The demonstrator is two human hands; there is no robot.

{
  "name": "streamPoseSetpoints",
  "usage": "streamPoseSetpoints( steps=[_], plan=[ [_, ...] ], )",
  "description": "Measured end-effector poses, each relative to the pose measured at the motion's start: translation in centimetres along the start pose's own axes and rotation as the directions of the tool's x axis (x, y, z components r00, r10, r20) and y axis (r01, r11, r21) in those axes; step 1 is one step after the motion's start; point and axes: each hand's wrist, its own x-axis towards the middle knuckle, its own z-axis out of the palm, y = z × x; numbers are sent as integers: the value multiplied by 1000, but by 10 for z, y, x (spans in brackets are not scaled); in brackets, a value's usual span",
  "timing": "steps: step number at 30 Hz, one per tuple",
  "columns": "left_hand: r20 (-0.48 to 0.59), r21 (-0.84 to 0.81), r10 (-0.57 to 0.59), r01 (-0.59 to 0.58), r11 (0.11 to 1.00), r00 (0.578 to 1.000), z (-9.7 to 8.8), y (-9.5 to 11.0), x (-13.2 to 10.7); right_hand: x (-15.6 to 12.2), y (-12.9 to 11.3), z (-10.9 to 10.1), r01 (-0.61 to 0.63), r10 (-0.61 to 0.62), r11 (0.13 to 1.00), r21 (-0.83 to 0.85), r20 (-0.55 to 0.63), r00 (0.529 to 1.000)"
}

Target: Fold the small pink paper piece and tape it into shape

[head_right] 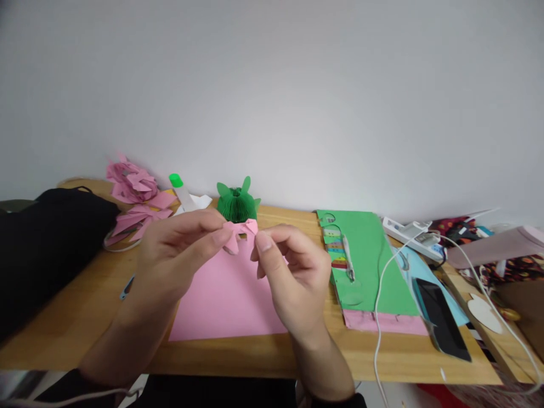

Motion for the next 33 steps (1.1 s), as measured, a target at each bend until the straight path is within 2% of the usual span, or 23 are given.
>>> streamPoseSetpoints(
  steps=[6, 10, 12, 14, 17, 20, 23, 26, 30, 32, 33],
  plan=[
    [66, 13, 3, -4, 1000, 998, -2, -4, 4, 3, 2, -2, 7, -6, 998, 58, -4, 1000],
    [227, -115, -65, 93, 989, 972, -5, -11, 10, 7, 4, -7, 3, -4, 996, 94, 11, 1000],
    [325, -199, -89, 160, 967, 942, -6, -15, 13, 10, 3, -11, 19, -23, 997, 77, 52, 998],
    [436, -290, -104, 249, 924, 894, -4, -20, 15, 13, 2, -16, 62, -65, 998, 21, 148, 987],
    [575, -438, -116, 424, 793, 810, -1, -24, 15, 17, -1, -21, 143, -127, 989, -29, 315, 941],
    [651, -539, -115, 563, 626, 751, 3, -25, 13, 19, -3, -24, 181, -159, 983, -18, 398, 904],
    [711, -556, -79, 627, 546, 699, 6, -26, 11, 21, -2, -26, 191, -175, 982, 4, 427, 887],
    [749, -543, -50, 656, 525, 660, 7, -28, 11, 22, 0, -27, 181, -169, 983, 18, 448, 878],
    [783, -502, -83, 705, 501, 616, 10, -30, 9, 23, -1, -27, 175, -157, 985, 1, 450, 879],
    [774, -464, -126, 690, 556, 621, 11, -30, 9, 22, -1, -27, 150, -145, 988, 23, 436, 888],
    [752, -435, -153, 657, 616, 641, 11, -31, 10, 22, -1, -28, 133, -138, 990, 41, 431, 892]
  ],
)
